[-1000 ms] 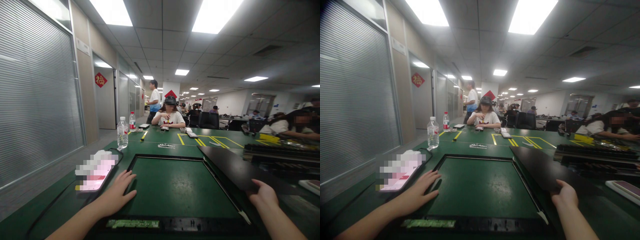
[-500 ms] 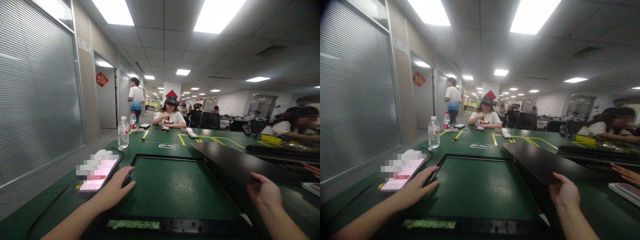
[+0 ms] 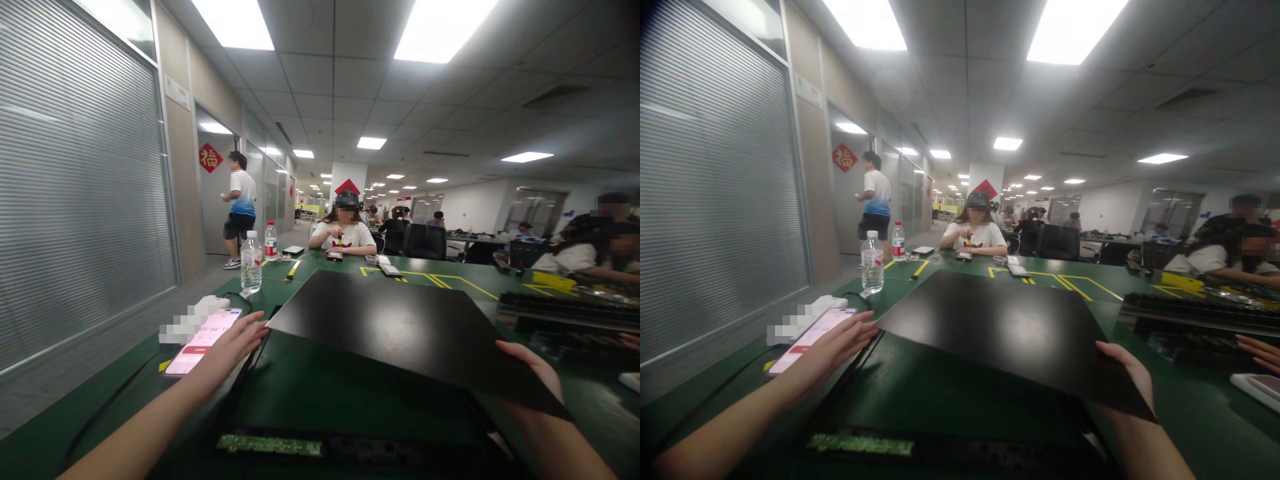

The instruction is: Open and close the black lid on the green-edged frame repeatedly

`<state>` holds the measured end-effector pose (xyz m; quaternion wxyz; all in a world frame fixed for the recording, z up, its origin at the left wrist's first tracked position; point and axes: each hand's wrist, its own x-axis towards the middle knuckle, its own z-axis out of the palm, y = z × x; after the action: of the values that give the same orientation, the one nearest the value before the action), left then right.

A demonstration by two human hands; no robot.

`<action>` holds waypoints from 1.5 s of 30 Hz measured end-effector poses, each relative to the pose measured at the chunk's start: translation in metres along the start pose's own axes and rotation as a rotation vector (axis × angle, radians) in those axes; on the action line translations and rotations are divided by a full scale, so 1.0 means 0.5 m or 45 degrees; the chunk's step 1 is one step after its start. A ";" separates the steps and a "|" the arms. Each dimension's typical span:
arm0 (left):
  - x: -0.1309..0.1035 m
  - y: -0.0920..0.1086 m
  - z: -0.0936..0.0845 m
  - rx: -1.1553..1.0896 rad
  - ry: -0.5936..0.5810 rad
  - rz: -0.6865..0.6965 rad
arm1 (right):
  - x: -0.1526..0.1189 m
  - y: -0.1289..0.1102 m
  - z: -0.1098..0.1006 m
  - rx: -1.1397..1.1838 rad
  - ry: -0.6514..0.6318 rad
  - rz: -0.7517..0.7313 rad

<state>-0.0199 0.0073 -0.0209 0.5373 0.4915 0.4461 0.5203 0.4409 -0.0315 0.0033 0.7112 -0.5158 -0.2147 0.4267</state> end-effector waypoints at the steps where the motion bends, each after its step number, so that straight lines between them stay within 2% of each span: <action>1: -0.003 0.002 0.002 -0.063 -0.010 -0.027 | -0.009 -0.003 0.006 0.060 -0.004 0.092; 4: -0.014 0.011 0.009 -0.220 -0.070 -0.075 | -0.035 -0.011 0.025 0.052 -0.110 0.209; 8: -0.026 0.024 0.016 -0.376 -0.100 -0.089 | -0.048 -0.003 0.042 -0.035 -0.311 0.147; 12: -0.026 0.029 0.014 -0.364 0.009 -0.124 | -0.041 0.014 0.042 -0.092 -0.515 0.097; 15: -0.020 0.029 0.012 -0.391 0.112 -0.067 | -0.036 0.020 0.038 -0.133 -0.578 0.218; 19: -0.015 0.035 0.013 -0.432 0.169 -0.022 | -0.026 0.029 0.030 -0.168 -0.791 0.406; 21: -0.017 0.041 0.017 -0.436 0.206 -0.019 | -0.016 0.037 0.023 -0.215 -0.838 0.448; 25: -0.023 0.050 0.024 -0.443 0.276 -0.012 | 0.002 0.045 0.011 -0.291 -0.677 0.362; 29: -0.023 0.047 0.025 -0.419 0.274 -0.020 | 0.007 0.039 0.008 -0.311 -0.497 0.275; 32: -0.023 0.042 0.022 -0.395 0.203 -0.041 | 0.004 0.033 0.011 -0.341 -0.448 0.234; 37: -0.027 0.042 0.016 -0.358 -0.041 -0.127 | 0.001 0.031 0.015 -0.458 -0.361 0.126; 40: -0.030 0.046 0.021 -0.329 -0.053 -0.159 | 0.004 0.032 0.016 -0.461 -0.314 0.101; 45: -0.040 0.058 0.039 -0.275 -0.067 -0.193 | 0.010 0.037 0.022 -0.446 -0.231 0.161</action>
<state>-0.0051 -0.0149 0.0098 0.6363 0.4093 0.4090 0.5101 0.4283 -0.0195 -0.0102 0.5602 -0.6036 -0.3158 0.4713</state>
